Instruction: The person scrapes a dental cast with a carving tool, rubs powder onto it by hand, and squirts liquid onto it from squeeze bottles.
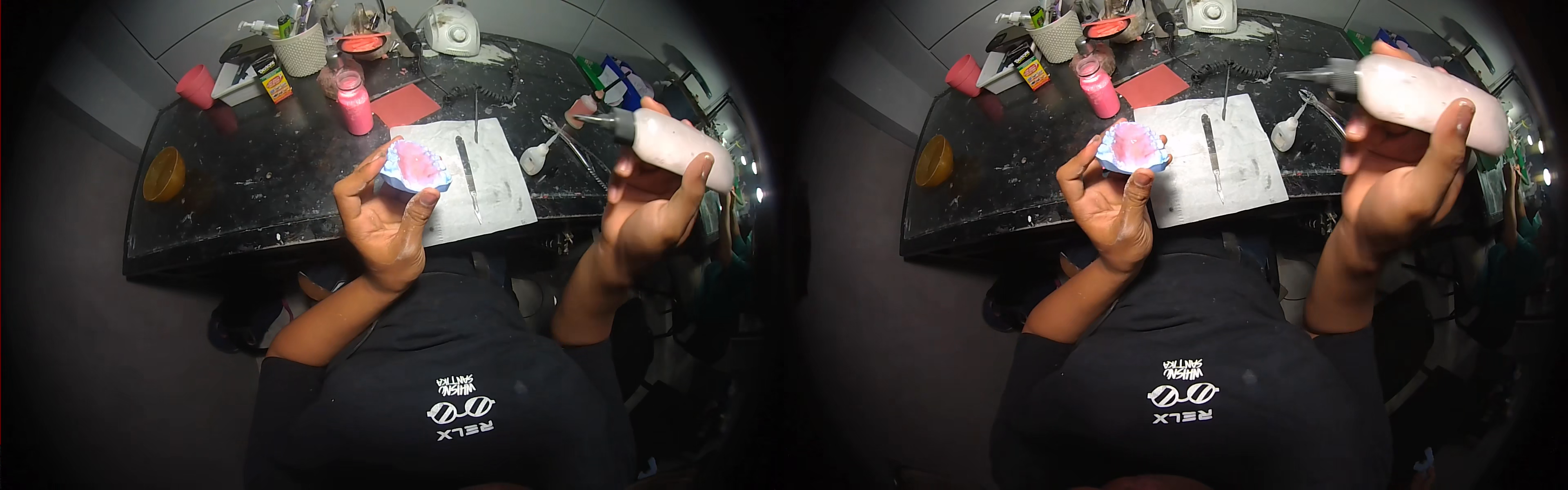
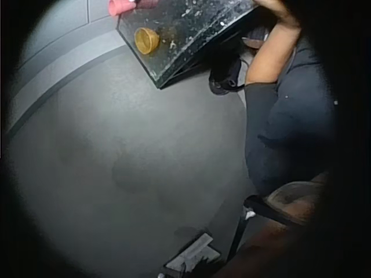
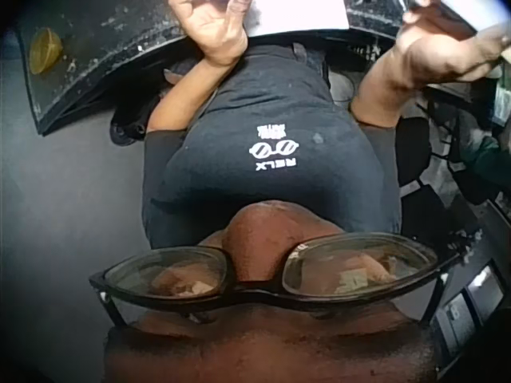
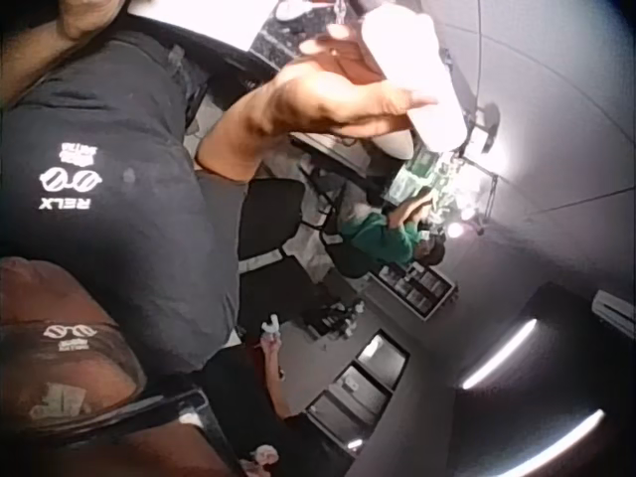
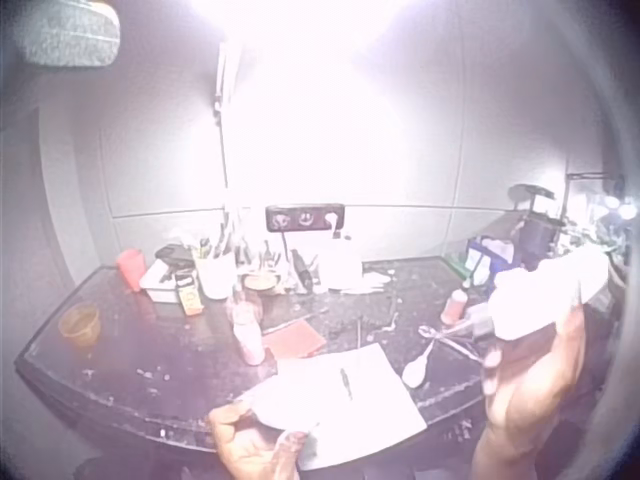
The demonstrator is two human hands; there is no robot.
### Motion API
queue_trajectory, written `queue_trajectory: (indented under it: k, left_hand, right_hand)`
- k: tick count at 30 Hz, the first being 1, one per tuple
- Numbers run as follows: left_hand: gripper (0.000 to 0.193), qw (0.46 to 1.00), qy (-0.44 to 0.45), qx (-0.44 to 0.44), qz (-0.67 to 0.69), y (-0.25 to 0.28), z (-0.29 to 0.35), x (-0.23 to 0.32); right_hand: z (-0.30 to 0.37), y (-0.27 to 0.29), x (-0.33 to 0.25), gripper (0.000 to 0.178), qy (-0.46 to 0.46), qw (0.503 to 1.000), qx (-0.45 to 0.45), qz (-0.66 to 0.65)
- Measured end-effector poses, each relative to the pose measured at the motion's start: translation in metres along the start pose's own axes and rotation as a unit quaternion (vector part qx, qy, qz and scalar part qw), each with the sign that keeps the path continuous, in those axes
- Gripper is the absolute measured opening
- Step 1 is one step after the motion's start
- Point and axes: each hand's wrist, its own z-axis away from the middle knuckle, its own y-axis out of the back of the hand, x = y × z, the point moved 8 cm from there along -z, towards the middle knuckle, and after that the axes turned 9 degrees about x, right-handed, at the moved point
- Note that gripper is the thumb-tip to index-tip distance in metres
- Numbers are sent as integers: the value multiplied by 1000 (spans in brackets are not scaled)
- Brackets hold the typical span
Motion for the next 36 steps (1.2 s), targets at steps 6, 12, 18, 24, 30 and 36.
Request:
queue_trajectory:
  k: [6, 12, 18, 24, 30, 36]
  left_hand:
    - [56, 999, -36, -8, 28, 0, 0, -4]
    - [56, 997, -70, -13, 9, 3, -2, -2]
    - [57, 997, -75, -9, 12, 6, 0, -1]
    - [58, 995, -98, -17, 9, 5, -2, -4]
    - [58, 995, -98, -11, 6, 11, 0, -4]
    - [58, 995, -98, -17, 10, 11, 2, -5]
  right_hand:
    - [53, -39, -28, 64, 309, 941, -37, 131]
    - [78, -79, -36, 52, 363, 887, -214, 191]
    - [82, -88, -40, 46, 383, 851, -278, 225]
    - [86, -98, -46, 43, 429, 797, -342, 253]
    - [86, -92, -31, 55, 401, 840, -266, 252]
    - [87, -86, -23, 62, 331, 911, -173, 176]
